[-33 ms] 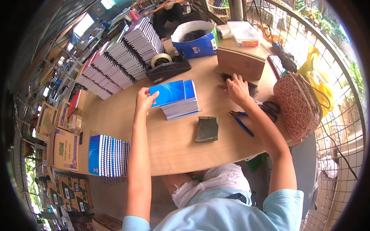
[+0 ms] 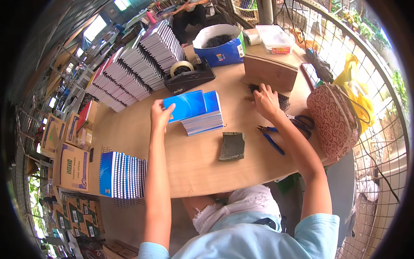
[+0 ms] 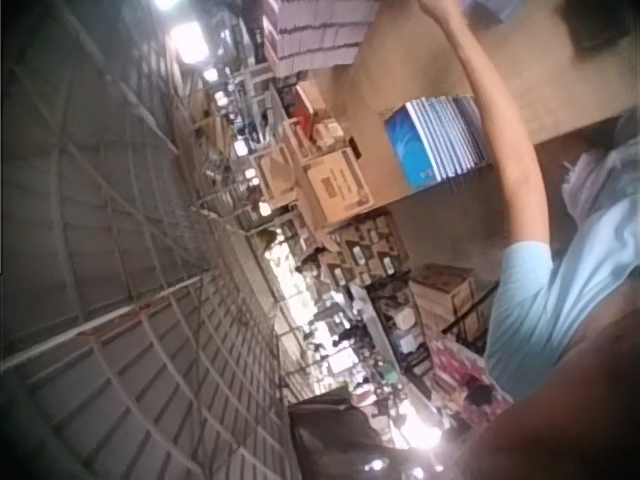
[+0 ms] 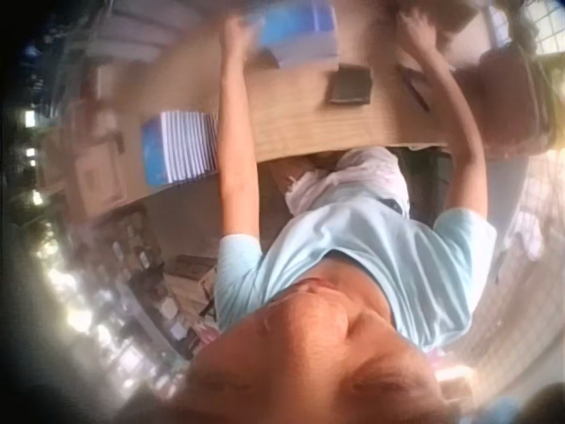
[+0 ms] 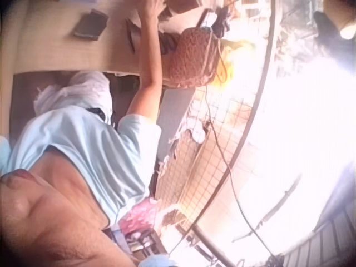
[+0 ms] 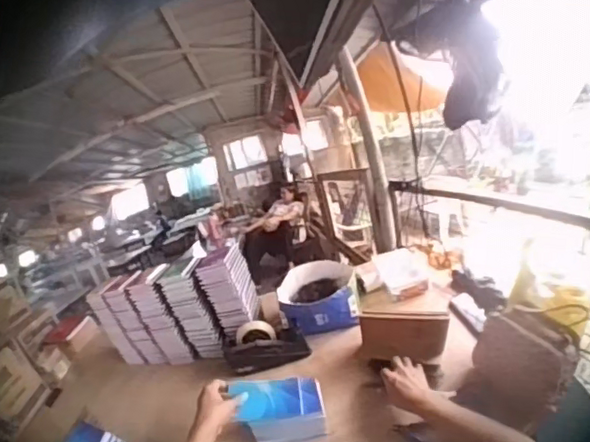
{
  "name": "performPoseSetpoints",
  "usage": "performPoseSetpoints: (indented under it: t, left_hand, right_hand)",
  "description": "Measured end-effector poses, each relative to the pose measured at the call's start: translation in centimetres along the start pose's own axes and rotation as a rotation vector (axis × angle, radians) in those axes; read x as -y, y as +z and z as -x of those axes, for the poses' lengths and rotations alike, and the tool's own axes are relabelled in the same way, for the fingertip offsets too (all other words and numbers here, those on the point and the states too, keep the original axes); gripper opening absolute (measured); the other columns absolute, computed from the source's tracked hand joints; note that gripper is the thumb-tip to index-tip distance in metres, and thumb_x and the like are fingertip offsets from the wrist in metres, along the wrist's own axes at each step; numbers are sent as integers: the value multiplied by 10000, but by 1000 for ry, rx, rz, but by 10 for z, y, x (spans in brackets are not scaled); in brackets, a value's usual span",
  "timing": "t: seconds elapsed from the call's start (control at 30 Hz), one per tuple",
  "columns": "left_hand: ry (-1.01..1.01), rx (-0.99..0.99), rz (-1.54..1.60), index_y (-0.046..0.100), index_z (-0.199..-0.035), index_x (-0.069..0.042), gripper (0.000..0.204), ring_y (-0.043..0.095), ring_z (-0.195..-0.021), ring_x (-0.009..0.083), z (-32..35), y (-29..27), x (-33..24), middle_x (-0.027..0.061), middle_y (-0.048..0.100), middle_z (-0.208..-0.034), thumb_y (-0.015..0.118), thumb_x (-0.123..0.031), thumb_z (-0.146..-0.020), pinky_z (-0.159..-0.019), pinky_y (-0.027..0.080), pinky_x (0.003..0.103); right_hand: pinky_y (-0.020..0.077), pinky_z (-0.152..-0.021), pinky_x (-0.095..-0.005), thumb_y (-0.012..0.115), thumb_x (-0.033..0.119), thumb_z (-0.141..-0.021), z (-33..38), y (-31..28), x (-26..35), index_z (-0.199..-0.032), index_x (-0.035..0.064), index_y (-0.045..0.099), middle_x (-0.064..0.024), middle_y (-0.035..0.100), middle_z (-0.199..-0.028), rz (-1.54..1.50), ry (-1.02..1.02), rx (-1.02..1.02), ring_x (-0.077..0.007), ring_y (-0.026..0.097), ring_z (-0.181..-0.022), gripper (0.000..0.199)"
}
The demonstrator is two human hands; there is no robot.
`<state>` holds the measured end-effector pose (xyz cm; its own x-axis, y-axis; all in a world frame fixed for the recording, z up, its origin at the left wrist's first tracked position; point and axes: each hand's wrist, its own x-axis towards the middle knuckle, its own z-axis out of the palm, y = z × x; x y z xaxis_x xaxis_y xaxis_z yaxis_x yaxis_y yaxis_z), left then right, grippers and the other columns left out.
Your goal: The person manually threads wire coils into the spiral-punch holes of several blue notebooks, using pliers to crimp the ends, and places each finished item onto a stack.
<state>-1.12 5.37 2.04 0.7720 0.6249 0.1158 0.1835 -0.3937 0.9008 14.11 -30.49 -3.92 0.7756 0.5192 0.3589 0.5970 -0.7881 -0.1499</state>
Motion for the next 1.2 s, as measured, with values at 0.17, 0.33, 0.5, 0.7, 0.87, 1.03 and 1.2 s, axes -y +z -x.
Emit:
performPoseSetpoints:
  t: [0.17,0.33,0.5,0.7,0.87,1.03,1.2]
  left_hand:
    - [434,-165,167,370,-1504,-71,624,583,-808,114,120,-15,-27,90,662,-1070,589,68,-936,-682,506,241]
    - [521,-146,-163,653,-1246,-39,289,611,-1003,275,214,-30,25,129,623,-1137,594,-10,-965,-894,501,378]
    - [382,-179,65,638,-1156,-33,246,565,-1068,289,245,3,43,146,582,-1103,701,-133,-940,-900,483,409]
    - [446,-162,28,595,-1092,-11,225,562,-1001,235,239,8,52,102,561,-1087,702,-160,-961,-857,462,334]
    - [428,-145,50,604,-1095,-25,230,568,-979,225,239,8,51,91,565,-1059,711,-176,-959,-849,466,326]
    - [459,-158,27,600,-1087,-27,241,568,-983,227,240,7,49,91,567,-1049,716,-192,-955,-855,468,338]
    - [444,-191,46,618,-1065,-40,199,570,-968,292,241,9,45,103,622,-992,722,-144,-931,-843,480,416]
  right_hand:
    - [538,-711,-477,686,67,-870,15,-29,-14,-1046,34,622,-157,633,-962,-372,-156,-225,-382,647,-894,190]
    - [530,-689,-463,711,78,-876,48,-101,35,-1053,42,663,-147,647,-917,-529,-407,-49,-378,656,-803,186]
    - [546,-726,-436,707,87,-898,103,-101,101,-1105,52,701,-160,686,-941,-788,-299,182,-374,678,-845,210]
    - [542,-719,-413,689,73,-910,113,-83,126,-1048,52,703,-130,702,-930,-881,-265,168,-322,681,-843,141]
    - [537,-722,-405,684,55,-905,106,-76,133,-1006,44,696,-117,699,-904,-935,-361,184,-305,683,-854,102]
    - [536,-712,-406,698,47,-887,104,-78,132,-1003,45,699,-114,695,-891,-854,-452,147,-307,680,-818,117]
    - [536,-689,-407,716,78,-890,102,-88,133,-987,44,704,-107,683,-891,-906,-432,405,-294,676,-768,104]
